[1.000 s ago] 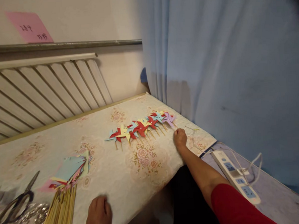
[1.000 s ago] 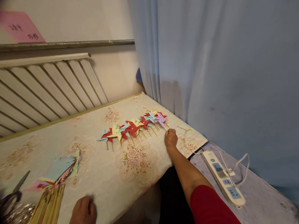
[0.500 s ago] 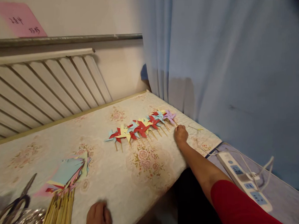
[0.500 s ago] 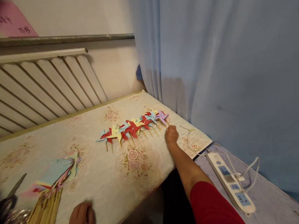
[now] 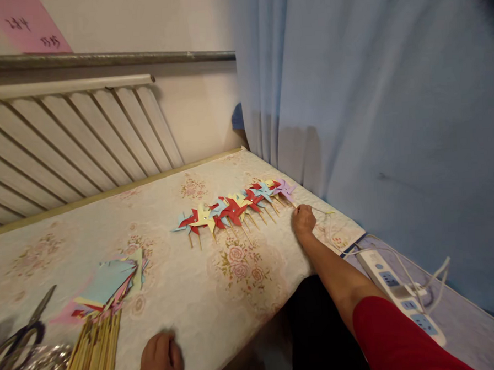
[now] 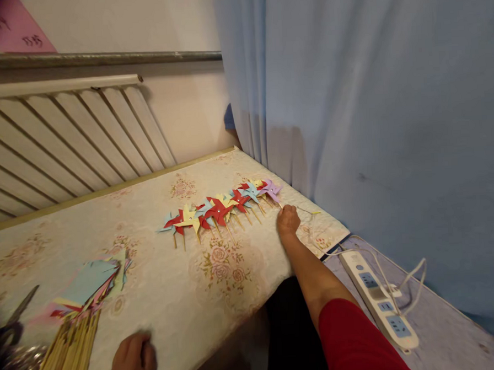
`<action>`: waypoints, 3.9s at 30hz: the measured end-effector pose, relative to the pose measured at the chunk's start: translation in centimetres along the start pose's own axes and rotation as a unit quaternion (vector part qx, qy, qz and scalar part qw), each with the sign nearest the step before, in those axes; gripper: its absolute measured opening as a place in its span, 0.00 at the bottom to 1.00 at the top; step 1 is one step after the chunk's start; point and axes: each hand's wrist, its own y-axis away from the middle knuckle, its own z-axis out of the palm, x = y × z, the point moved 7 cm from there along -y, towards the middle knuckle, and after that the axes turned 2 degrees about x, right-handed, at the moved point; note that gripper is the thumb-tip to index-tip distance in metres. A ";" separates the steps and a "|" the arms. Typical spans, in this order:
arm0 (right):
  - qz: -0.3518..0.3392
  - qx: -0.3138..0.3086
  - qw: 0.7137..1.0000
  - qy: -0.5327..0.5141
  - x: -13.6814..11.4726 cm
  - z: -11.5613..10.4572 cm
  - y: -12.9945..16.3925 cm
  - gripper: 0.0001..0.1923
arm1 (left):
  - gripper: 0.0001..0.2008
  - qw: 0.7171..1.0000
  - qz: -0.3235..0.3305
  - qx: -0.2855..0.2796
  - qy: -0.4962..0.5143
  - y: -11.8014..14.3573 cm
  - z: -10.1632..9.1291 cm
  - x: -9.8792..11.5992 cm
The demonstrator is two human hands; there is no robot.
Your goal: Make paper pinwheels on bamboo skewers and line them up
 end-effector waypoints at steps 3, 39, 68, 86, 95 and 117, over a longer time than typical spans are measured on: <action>-0.002 0.001 1.000 0.010 1.3 -0.1 -0.6 0.12 | 0.08 1.000 0.002 -0.001 -0.002 0.1 0.2 -0.2; -0.014 -0.018 1.000 -0.006 1.5 0.3 -1.6 0.13 | 0.08 1.000 -0.009 -0.013 0.000 -0.2 -0.1 0.0; -0.034 -0.109 0.982 -0.152 -2.5 -4.2 17.3 0.11 | 0.08 0.994 -0.091 -0.015 0.051 1.1 -1.8 2.2; -0.347 -0.100 0.932 -0.034 -15.1 -6.0 31.3 0.07 | 0.09 0.993 0.024 -0.038 0.108 0.1 -1.0 0.5; -0.349 -0.105 0.931 -0.011 -15.2 -5.6 31.4 0.05 | 0.11 0.982 0.006 -0.082 0.171 -1.0 -0.8 -0.6; -0.339 -0.093 0.936 -0.006 -15.3 -6.3 31.5 0.06 | 0.07 0.964 -0.140 0.037 0.223 -1.4 -5.1 -8.1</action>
